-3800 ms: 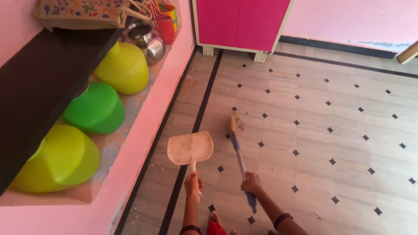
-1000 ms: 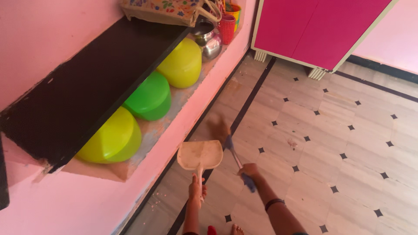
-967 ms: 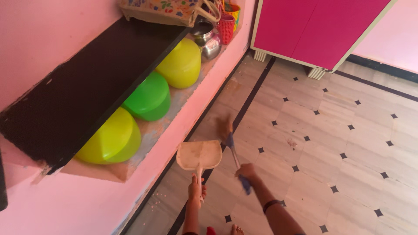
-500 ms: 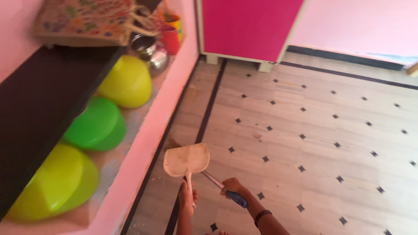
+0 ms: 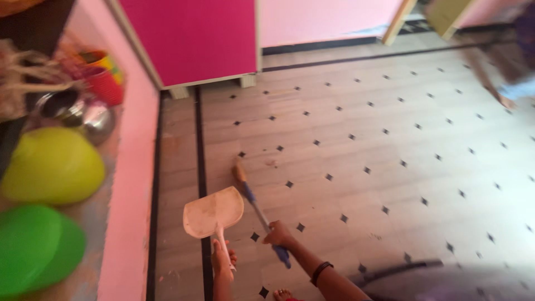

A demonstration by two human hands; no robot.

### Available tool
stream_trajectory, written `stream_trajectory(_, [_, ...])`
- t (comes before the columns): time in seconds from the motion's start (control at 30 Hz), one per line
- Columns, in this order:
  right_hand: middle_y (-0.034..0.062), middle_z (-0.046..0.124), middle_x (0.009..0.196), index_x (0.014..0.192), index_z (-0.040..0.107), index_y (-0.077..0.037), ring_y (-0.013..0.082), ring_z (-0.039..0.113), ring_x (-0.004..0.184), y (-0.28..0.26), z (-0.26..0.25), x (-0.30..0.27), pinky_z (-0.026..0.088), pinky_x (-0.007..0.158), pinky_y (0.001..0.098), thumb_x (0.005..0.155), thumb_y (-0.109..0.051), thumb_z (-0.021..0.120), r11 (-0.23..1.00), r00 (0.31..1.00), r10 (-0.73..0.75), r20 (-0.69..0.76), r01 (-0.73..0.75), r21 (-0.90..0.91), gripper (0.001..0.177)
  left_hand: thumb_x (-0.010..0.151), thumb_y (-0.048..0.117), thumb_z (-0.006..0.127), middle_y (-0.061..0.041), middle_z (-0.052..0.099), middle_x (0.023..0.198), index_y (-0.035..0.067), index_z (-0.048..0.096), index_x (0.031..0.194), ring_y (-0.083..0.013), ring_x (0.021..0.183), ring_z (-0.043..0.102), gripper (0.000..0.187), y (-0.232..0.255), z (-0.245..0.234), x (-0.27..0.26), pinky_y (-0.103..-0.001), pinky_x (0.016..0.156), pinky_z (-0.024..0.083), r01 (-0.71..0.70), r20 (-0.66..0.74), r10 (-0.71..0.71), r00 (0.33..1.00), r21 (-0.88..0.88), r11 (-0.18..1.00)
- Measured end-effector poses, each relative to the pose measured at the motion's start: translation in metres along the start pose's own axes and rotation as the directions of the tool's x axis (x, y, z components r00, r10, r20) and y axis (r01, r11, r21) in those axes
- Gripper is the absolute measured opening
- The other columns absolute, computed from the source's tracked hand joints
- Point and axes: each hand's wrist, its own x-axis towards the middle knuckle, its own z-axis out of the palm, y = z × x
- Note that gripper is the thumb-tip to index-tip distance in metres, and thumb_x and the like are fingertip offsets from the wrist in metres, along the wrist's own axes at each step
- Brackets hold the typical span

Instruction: The person sweeps the floor using a broom and a handheld dustpan, moving from a storage corner into a hallway.

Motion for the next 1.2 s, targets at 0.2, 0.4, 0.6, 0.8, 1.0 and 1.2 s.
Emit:
stream_trajectory(0.2, [0.0197, 0.067, 0.093, 0.127, 0.053, -0.003, 0.0292, 0.069, 0.068, 0.038, 0.044, -0.052, 0.059, 0.055, 0.0442, 0.084, -0.013, 0.073, 0.979, 0.987, 0.153, 0.041, -0.157, 0.129, 0.048, 0.105, 0.064, 0.034, -0.01, 0.054, 0.067, 0.004, 0.064, 0.121, -0.0162, 0.049, 0.048, 0.068, -0.013, -0.001, -0.011, -0.028, 0.042, 0.036, -0.049, 0.11, 0.047, 0.993, 0.017, 0.999])
stream_trajectory(0.4, [0.0189, 0.066, 0.08, 0.098, 0.064, 0.01, 0.0314, 0.069, 0.063, 0.074, 0.065, -0.093, 0.059, 0.054, 0.0462, 0.085, -0.012, 0.074, 0.925, 0.903, 0.248, 0.351, -0.328, 0.19, 0.027, 0.104, 0.066, 0.035, -0.01, 0.052, 0.069, 0.006, 0.059, 0.124, -0.0179, 0.05, 0.044, 0.068, -0.025, -0.013, -0.016, -0.029, 0.042, 0.033, 0.044, 0.189, -0.045, 0.981, 0.011, 0.999])
stream_trajectory(0.6, [0.0142, 0.069, 0.069, 0.076, 0.07, 0.005, 0.0223, 0.065, 0.057, 0.075, 0.058, -0.109, 0.05, 0.05, 0.0358, 0.078, -0.011, 0.073, 0.986, 0.954, 0.071, 0.29, -0.111, 0.125, 0.017, 0.104, 0.064, 0.037, -0.011, 0.05, 0.07, 0.006, 0.059, 0.125, -0.0189, 0.049, 0.045, 0.066, -0.039, -0.027, -0.021, -0.03, 0.043, 0.035, 0.035, 0.205, -0.043, 0.978, 0.046, 0.998])
stream_trajectory(0.8, [0.0178, 0.071, 0.071, 0.076, 0.071, 0.008, 0.0223, 0.069, 0.059, 0.071, 0.066, -0.127, 0.055, 0.053, 0.0362, 0.073, -0.002, 0.078, 0.988, 0.962, 0.07, 0.264, -0.103, 0.113, 0.012, 0.104, 0.065, 0.037, -0.009, 0.051, 0.067, 0.003, 0.061, 0.123, -0.0172, 0.047, 0.045, 0.069, -0.057, -0.025, -0.031, -0.03, 0.04, 0.032, 0.044, 0.23, -0.052, 0.972, 0.04, 0.998])
stream_trajectory(1.0, [0.0154, 0.072, 0.073, 0.079, 0.072, 0.007, 0.0197, 0.07, 0.06, 0.092, 0.07, -0.145, 0.055, 0.053, 0.0341, 0.075, -0.01, 0.086, 0.994, 0.93, 0.059, 0.363, -0.089, 0.067, 0.022, 0.1, 0.067, 0.038, -0.01, 0.054, 0.066, 0.008, 0.063, 0.12, -0.0174, 0.046, 0.046, 0.067, -0.064, -0.026, -0.041, -0.029, 0.04, 0.035, 0.073, 0.248, -0.073, 0.966, 0.009, 0.997])
stream_trajectory(1.2, [0.0131, 0.074, 0.073, 0.081, 0.076, 0.003, 0.0179, 0.069, 0.059, 0.137, 0.031, -0.152, 0.054, 0.053, 0.0317, 0.079, -0.016, 0.086, 0.993, 0.938, 0.083, 0.337, -0.108, 0.056, 0.022, 0.102, 0.066, 0.034, -0.007, 0.055, 0.067, 0.006, 0.061, 0.121, -0.0141, 0.047, 0.047, 0.069, -0.073, -0.042, -0.046, -0.027, 0.042, 0.037, 0.095, 0.252, -0.096, 0.963, 0.019, 0.995])
